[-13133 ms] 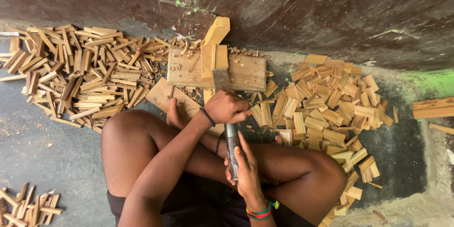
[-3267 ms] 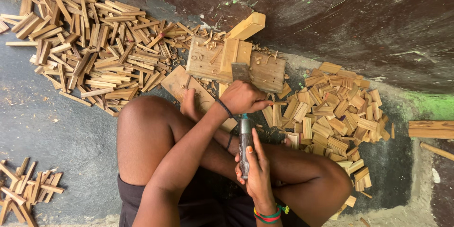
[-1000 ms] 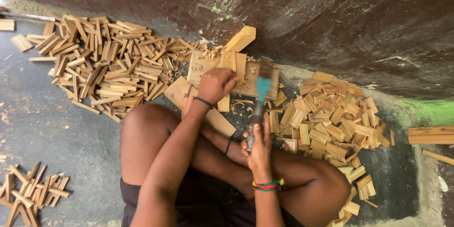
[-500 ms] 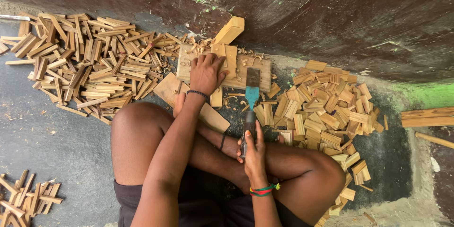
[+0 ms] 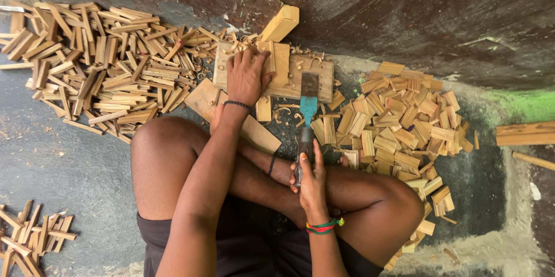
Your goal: The person sits on the floor and uses a hammer and a chisel to split small wooden blocks into smaller pieces. They repeatedly position the chisel on the wood and strike it with the hammer, creating a pile of wood chips and split pieces.
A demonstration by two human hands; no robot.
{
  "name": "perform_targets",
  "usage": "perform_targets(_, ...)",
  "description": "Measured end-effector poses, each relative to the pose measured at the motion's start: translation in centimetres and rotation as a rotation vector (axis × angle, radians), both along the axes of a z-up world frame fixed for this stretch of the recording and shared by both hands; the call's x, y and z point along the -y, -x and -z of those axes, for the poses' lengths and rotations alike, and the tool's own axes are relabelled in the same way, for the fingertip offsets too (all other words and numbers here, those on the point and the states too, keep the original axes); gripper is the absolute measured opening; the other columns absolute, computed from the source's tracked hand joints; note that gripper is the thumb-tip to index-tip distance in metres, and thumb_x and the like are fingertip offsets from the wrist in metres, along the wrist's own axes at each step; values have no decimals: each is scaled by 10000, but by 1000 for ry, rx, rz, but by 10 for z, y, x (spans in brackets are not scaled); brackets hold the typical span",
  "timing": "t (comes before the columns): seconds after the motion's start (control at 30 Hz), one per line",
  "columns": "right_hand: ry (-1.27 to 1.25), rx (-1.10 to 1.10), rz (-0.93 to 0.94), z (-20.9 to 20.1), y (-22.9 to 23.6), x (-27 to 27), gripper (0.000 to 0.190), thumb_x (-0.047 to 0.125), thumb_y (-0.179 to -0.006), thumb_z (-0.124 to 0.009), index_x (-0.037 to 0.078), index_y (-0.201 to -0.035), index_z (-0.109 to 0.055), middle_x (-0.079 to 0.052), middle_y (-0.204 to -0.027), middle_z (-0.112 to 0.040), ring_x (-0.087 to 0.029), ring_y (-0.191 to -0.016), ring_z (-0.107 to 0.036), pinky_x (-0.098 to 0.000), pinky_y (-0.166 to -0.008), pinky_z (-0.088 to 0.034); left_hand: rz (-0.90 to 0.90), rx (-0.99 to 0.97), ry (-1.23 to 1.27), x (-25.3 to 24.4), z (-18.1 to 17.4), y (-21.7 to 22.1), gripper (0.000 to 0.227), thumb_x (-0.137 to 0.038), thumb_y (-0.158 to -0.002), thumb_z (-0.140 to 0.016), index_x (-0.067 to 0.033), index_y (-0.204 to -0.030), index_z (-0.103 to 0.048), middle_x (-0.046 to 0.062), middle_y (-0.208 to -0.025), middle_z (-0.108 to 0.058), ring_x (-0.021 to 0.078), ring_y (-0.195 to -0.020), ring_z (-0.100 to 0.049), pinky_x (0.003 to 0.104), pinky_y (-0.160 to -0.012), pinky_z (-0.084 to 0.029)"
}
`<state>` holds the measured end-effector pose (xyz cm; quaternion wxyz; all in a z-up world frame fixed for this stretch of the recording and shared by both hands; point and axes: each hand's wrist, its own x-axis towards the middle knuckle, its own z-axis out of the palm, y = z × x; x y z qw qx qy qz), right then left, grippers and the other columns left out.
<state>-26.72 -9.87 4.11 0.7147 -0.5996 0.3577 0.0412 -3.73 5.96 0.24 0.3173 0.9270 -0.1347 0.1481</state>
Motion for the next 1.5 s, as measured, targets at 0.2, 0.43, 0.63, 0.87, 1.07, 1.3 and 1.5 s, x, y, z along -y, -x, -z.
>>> perform_targets(0.2, -22, 10, -6, -4, 1, 2, 713, 254, -994, -579, 258, -1624, -247, -71, -764, -600, -111, -446, -525, -243, -319, -378, 90, 26, 46, 0, 8, -7, 306, -282, -881, -762, -200, -1176, -757, 35, -1130, -671, 281, -1134, -580, 476, -982, -422)
perform_targets(0.43, -31, 6, -13, -10, 5, 2, 728, 263, -987, -593, 254, -1626, -243, -69, -771, -605, -107, -447, -533, -232, -317, -384, 82, 4, 36, -2, 10, -8, 285, -246, -869, -758, -193, -1149, -766, 42, -1131, -678, 282, -1109, -587, 466, -969, -429)
perform_targets(0.63, -27, -10, 14, -16, 14, 5, 717, 268, -977, -595, 249, -1618, -273, -68, -774, -609, -112, -444, -536, -230, -311, -381, 86, -13, 40, -1, 11, -11, 231, -169, -891, -741, -189, -1119, -770, 25, -1149, -677, 269, -1098, -594, 458, -968, -439)
perform_targets(0.87, -34, 39, 7, -24, 18, 8, 707, 245, -989, -584, 230, -1620, -266, -70, -780, -612, -112, -453, -541, -224, -318, -382, 82, -75, 83, -6, 0, -6, 389, -152, -871, -770, -177, -1246, -675, 65, -1290, -581, 291, -1162, -587, 475, -1021, -444)
perform_targets(1.07, -5, 39, -20, -33, 23, 4, 702, 225, -989, -569, 228, -1620, -262, -80, -773, -611, -113, -425, -528, -231, -306, -386, 118, 34, 156, -3, -20, -3, 686, -287, -742, -828, -91, -1350, -576, 158, -1368, -527, 335, -1168, -567, 503, -1026, -425)
perform_targets(1.3, -18, -8, -110, -48, 27, -12, 675, 228, -995, -538, 243, -1615, -274, -107, -774, -620, -116, -410, -526, -226, -300, -373, 605, 136, 290, 34, -43, 30, 434, -529, -908, -724, -109, -1007, -685, 147, -989, -724, 339, -961, -665, 456, -926, -506)
perform_targets(1.5, -110, -15, -184, -62, 20, -19, 642, 248, -1011, -511, 235, -1613, -288, -101, -783, -593, -110, -433, -534, -216, -306, -372, 744, -49, 155, 50, -39, 44, 440, -480, -917, -714, -115, -674, -735, 105, -598, -674, 331, -612, -670, 442, -640, -548)
